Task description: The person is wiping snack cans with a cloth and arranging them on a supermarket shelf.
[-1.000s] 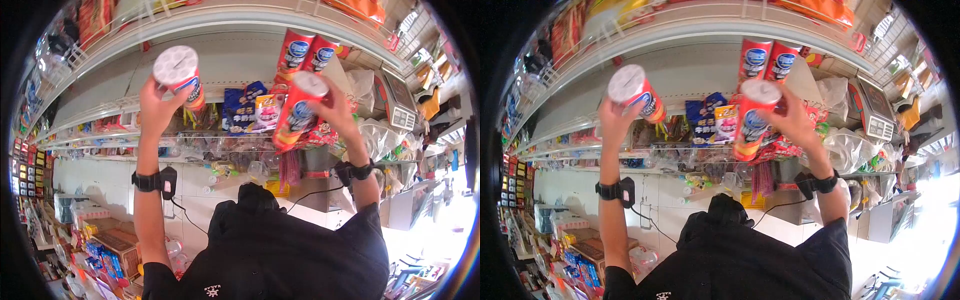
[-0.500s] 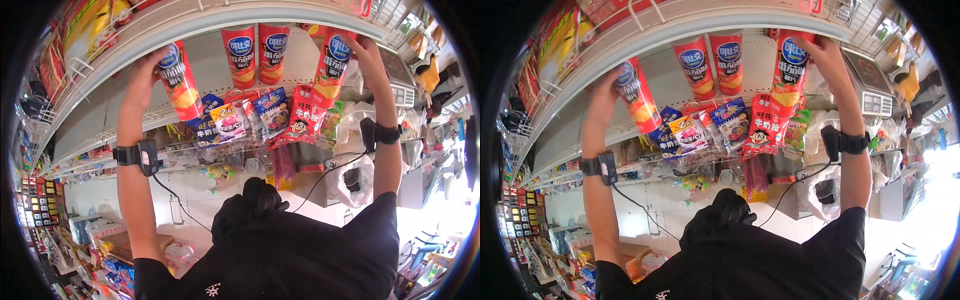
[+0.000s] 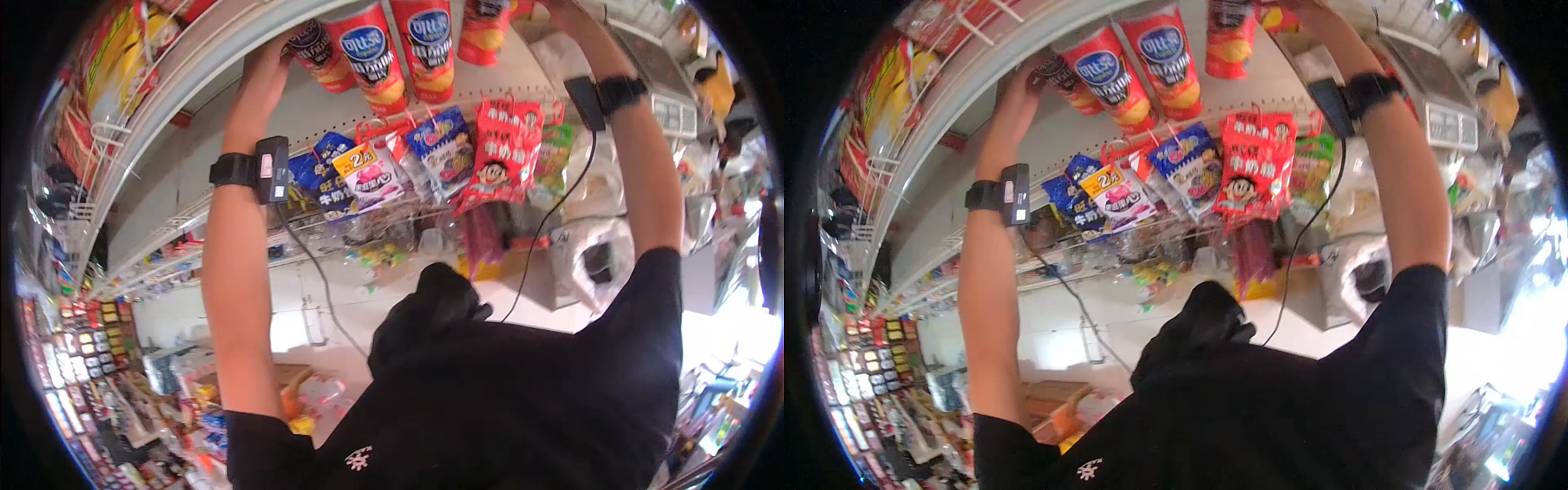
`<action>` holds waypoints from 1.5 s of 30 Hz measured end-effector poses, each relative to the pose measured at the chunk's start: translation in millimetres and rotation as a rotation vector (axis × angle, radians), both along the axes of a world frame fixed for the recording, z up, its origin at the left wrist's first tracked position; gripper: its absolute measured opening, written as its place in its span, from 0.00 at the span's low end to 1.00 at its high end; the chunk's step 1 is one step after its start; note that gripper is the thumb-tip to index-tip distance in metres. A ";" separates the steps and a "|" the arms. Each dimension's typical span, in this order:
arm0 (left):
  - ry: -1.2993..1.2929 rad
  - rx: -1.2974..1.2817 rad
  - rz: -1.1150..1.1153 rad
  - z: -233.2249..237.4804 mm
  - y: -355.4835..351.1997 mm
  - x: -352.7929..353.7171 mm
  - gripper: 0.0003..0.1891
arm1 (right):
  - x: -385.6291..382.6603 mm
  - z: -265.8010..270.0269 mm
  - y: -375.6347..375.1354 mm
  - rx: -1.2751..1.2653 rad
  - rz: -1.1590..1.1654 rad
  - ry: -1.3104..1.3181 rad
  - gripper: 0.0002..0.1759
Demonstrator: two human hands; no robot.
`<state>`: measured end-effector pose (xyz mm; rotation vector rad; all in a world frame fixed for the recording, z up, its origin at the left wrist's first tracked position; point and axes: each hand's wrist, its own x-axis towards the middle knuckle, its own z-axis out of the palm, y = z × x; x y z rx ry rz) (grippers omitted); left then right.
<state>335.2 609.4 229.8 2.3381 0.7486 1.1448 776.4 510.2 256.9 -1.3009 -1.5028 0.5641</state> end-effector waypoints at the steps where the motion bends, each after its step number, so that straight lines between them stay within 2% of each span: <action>1: 0.038 -0.006 -0.023 -6.9 -0.5 6.6 0.18 | -5.2 0.2 1.3 0.012 0.025 0.000 0.27; 3: -0.616 -0.727 -0.187 -14.1 3.0 28.0 0.21 | -15.4 1.1 3.6 0.045 0.071 -0.003 0.28; 8: -0.552 -0.717 -0.331 -23.3 6.7 39.7 0.25 | -30.7 -7.3 15.4 0.081 0.176 -0.045 0.29; 10: -0.628 -0.948 -0.313 -25.9 8.0 34.0 0.26 | -36.3 -10.5 20.3 0.087 0.207 -0.055 0.29; 15: -0.445 -0.865 -0.212 -39.3 -12.8 34.5 0.29 | -52.1 -15.3 11.3 0.105 0.257 0.012 0.31; 17: -0.402 -0.855 -0.163 -39.5 -19.5 38.1 0.30 | -42.0 -28.0 16.4 0.120 0.352 -0.016 0.28; 19: -0.447 -0.892 -0.141 -39.5 -26.6 41.9 0.34 | -40.3 -33.3 14.3 -0.091 0.362 0.129 0.29; 20: -0.459 -0.894 -0.137 -42.0 -26.8 42.7 0.34 | -45.6 -28.3 5.4 -0.097 0.369 0.120 0.29; 22: -0.483 -0.881 -0.167 -47.1 -24.9 43.2 0.35 | -53.7 -19.9 -9.8 -0.267 0.301 0.112 0.32; 23: -0.494 -0.881 -0.164 -47.5 -24.1 45.6 0.35 | -48.0 -26.2 -4.3 -0.270 0.307 0.103 0.32; 25: -0.496 -0.868 -0.176 -48.8 -22.7 46.7 0.33 | -45.9 -40.2 4.5 -0.228 0.538 -0.045 0.35; 26: -0.501 -0.866 -0.171 -48.0 -21.7 48.3 0.33 | -48.8 -40.4 -1.0 -0.289 0.432 -0.027 0.36; 27: -0.479 -0.879 -0.187 -46.2 -19.5 49.7 0.32 | -48.9 -44.6 3.4 -0.287 0.435 -0.026 0.36; 29: -0.453 -0.891 -0.199 -51.2 -6.8 48.5 0.31 | -49.6 -54.8 11.2 -0.164 0.570 0.139 0.37; 31: -0.473 -0.935 -0.297 -53.2 2.4 52.0 0.24 | -48.7 -56.7 19.0 -0.173 0.581 0.136 0.38; 32: -0.467 -0.932 -0.296 -53.5 4.0 53.8 0.24 | -50.6 -55.0 21.2 -0.187 0.591 0.128 0.39; 34: -0.565 -0.963 -0.191 -57.2 3.4 62.4 0.18 | -49.4 -63.1 35.9 -0.180 0.591 0.125 0.39; 36: -0.545 -0.961 -0.164 -54.5 0.4 68.1 0.18 | -52.5 -81.2 42.0 -0.176 0.590 0.121 0.39; 38: -0.531 -0.957 -0.134 -47.8 -7.0 74.1 0.19 | -63.2 -93.1 42.4 -0.001 0.467 0.062 0.33; 39: -0.530 -0.942 -0.155 -45.4 -11.7 76.3 0.19 | -61.0 -92.0 43.6 -0.002 0.468 0.064 0.33; 41: -0.534 -0.926 -0.165 -40.8 -15.9 78.9 0.19 | -65.2 -73.8 38.7 -0.138 0.481 -0.004 0.40; 45: -0.552 -0.926 -0.154 -42.7 -14.9 82.3 0.19 | -62.3 -85.1 48.4 -0.087 0.454 -0.100 0.41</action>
